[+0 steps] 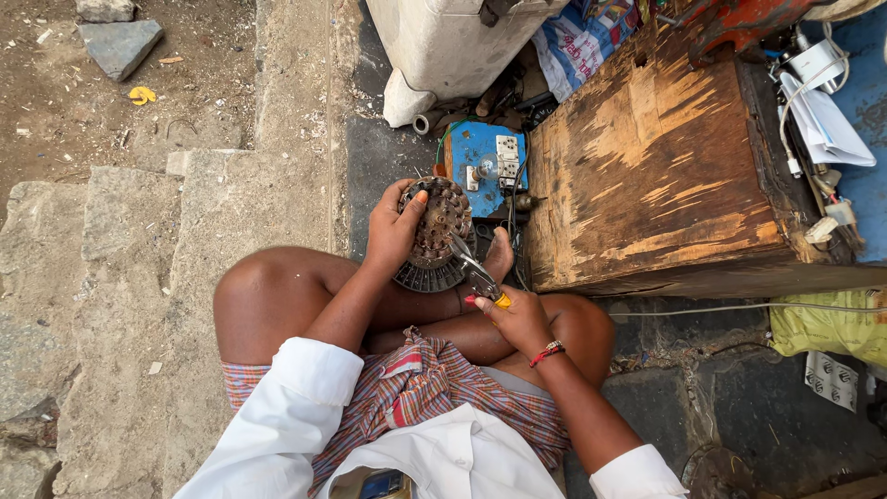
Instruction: The person sits on the ground using pliers to grip and pull wire windings out of a rusty electric motor armature. They reposition the armature, pull out a long strip of material, and continue extracting wires from the slots one at a time.
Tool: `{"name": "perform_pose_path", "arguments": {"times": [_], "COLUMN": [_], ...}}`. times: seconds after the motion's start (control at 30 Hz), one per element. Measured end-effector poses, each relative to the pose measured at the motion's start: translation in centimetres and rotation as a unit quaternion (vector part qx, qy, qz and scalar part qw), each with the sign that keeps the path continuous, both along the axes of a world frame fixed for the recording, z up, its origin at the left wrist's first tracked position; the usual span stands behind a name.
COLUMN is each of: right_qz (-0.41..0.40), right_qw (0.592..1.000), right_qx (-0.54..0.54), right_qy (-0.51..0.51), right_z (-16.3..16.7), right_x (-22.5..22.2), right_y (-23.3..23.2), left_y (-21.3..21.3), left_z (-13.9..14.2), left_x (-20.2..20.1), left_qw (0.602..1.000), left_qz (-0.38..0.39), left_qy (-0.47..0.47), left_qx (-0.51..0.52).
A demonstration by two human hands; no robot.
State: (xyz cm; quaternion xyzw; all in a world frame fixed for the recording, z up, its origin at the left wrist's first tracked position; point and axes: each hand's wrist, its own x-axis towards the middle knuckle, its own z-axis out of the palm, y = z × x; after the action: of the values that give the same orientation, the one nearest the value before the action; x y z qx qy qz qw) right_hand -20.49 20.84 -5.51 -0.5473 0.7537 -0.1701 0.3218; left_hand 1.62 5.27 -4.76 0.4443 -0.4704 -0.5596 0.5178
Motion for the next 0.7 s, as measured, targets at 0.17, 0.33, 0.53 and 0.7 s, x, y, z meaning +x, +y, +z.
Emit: {"name": "perform_pose_path", "arguments": {"times": [0.17, 0.33, 0.53, 0.7], "right_qz": [0.059, 0.098, 0.017, 0.016], "right_qw": [0.974, 0.938, 0.994, 0.999], "right_qx": [-0.106, -0.175, -0.042, 0.022], "right_qy": [0.194, 0.282, 0.096, 0.042], "right_z": [0.8, 1.4, 0.6, -1.3], "right_x": [0.6, -0.1, 0.1, -0.4], "right_y": [0.4, 0.0, -0.3, -0.2], "left_y": [-0.3, 0.2, 0.3, 0.0], "left_z": [0.2, 0.6, 0.5, 0.4], "left_x": [0.7, 0.7, 0.2, 0.5], "left_qw": [0.996, 0.988, 0.998, 0.999], "left_qz": [0.01, -0.001, 0.005, 0.006], "left_qy": [-0.084, -0.151, -0.052, -0.033], "left_qx": [-0.019, -0.017, -0.019, 0.001]}}
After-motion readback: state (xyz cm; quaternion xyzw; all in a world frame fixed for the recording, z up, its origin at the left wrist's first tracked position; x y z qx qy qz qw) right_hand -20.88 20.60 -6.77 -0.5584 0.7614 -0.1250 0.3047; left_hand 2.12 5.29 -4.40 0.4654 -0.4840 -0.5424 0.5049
